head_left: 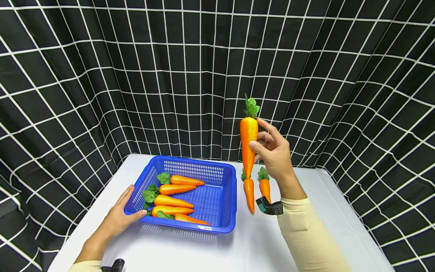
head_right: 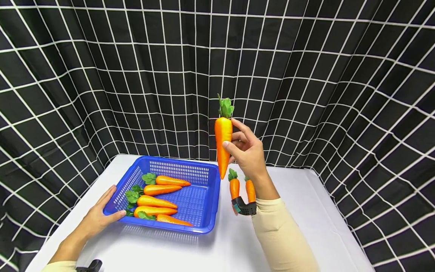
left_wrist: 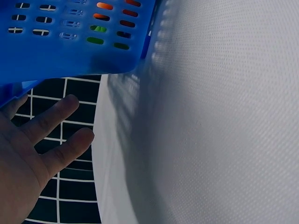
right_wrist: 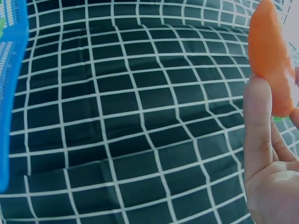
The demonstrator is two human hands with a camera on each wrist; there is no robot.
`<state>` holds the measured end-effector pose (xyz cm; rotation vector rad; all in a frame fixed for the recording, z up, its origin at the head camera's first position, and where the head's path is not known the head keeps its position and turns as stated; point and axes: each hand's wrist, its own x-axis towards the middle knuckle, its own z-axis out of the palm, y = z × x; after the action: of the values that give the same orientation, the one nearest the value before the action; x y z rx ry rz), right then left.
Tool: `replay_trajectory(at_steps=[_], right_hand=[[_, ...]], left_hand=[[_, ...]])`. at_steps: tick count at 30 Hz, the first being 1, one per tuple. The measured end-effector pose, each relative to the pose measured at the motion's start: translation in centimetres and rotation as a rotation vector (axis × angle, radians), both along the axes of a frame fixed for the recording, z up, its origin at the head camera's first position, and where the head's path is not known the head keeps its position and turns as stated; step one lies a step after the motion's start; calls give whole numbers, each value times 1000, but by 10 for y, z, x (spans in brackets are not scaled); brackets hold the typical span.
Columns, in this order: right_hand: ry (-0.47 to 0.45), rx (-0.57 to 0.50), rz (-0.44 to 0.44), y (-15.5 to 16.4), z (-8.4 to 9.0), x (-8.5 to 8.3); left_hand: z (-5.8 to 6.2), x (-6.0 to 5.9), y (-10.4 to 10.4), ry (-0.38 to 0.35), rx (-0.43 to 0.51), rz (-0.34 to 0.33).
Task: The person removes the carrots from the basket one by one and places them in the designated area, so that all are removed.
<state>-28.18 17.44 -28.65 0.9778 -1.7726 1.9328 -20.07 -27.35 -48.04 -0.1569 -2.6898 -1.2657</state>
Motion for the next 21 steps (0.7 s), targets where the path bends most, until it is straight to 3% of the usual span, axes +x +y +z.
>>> replay_trajectory(at_steps=[11,21], right_hand=[[10,-46,-69,31,15,17],[51,-29,-127,55,12,20]], left_hand=[[0,0,1,3,4,3],[-1,0,-2,11,0,0]])
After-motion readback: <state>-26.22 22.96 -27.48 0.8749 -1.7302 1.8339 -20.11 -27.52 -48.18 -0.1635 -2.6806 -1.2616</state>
